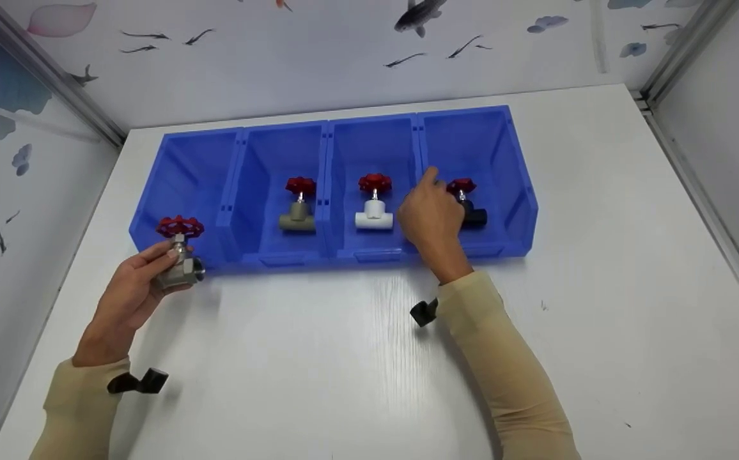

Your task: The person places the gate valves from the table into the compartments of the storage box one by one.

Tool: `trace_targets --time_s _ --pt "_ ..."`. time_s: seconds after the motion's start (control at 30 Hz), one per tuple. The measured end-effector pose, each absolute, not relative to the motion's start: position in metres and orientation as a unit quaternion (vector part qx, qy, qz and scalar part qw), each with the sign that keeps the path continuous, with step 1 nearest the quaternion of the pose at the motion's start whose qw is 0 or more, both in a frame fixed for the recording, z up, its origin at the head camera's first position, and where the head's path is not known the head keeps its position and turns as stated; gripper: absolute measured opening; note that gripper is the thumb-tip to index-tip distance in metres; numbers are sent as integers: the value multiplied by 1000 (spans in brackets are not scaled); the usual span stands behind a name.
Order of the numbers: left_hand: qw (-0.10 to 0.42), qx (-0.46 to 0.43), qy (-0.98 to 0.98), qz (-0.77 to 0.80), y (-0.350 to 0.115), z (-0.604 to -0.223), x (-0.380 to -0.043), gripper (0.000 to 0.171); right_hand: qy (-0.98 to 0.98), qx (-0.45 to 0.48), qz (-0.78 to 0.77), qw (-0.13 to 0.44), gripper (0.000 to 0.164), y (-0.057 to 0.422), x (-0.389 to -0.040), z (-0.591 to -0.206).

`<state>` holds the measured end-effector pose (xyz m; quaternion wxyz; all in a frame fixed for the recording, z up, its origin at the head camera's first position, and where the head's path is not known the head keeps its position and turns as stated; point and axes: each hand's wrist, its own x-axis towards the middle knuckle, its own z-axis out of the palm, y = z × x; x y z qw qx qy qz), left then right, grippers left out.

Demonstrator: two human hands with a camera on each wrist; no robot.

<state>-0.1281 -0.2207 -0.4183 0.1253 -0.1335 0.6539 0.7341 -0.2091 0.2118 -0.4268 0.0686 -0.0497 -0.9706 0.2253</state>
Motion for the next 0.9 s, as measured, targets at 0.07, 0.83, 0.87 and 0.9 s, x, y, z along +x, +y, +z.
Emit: trace_targets --time_s 0.07,0.83,0.87,0.9 --pt "125 -131 656 733 -221 -419 -130 56 -971 -48 224 72 44 211 -209 -427" --pt "108 -129 665 727 -219 -418 -158 51 -969 -51 231 67 45 211 -209 -427" --pt "107 -130 665 727 -218 -418 -159 51 -970 -50 229 69 44 211 -209 -427" --pt "106 -130 665 728 -218 -417 -160 51 -970 -50 228 71 44 211 -208 -427"
